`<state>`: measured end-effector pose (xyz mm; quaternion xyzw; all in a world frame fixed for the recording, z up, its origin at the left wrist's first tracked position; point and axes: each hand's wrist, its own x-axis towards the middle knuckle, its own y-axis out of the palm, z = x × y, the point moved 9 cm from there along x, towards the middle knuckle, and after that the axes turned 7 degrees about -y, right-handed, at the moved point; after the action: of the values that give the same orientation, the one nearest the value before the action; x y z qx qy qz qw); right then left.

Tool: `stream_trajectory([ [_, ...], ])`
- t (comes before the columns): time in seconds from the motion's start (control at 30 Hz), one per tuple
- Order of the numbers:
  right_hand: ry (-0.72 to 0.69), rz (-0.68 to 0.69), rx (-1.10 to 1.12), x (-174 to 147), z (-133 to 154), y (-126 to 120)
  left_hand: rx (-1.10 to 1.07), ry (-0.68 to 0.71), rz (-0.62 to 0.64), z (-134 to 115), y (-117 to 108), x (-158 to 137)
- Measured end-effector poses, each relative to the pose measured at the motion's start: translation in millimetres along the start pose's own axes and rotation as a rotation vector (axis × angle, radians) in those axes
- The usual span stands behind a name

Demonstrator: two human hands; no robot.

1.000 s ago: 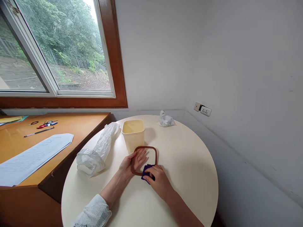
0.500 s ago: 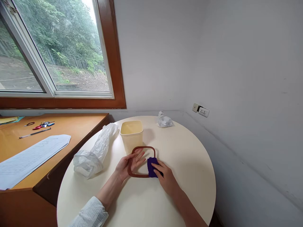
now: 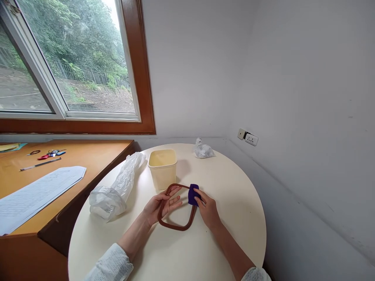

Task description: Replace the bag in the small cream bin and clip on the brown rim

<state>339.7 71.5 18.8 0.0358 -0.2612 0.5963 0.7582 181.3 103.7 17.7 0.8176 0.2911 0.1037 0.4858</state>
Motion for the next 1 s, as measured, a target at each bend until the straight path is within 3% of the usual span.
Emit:
stream_trajectory([
  [0.13, -0.054, 0.044, -0.083, 12, 13, 6, 0.047, -0.027, 0.035, 3, 6, -1],
  [0.57, -0.211, 0.104, -0.078, 39, 50, 62, 0.086, -0.020, 0.007, 4, 0, 4],
  [0.8, -0.077, -0.105, -0.057, 48, 28, 29, 0.129, -0.038, -0.025, 6, -5, 6],
  [0.9, -0.030, -0.113, -0.225, 50, 26, 8, 0.080, -0.026, -0.143, 3, -17, 5],
  [1.0, 0.063, -0.036, -0.329, 47, 23, -4, 0.036, -0.014, -0.206, 0, -24, 5],
])
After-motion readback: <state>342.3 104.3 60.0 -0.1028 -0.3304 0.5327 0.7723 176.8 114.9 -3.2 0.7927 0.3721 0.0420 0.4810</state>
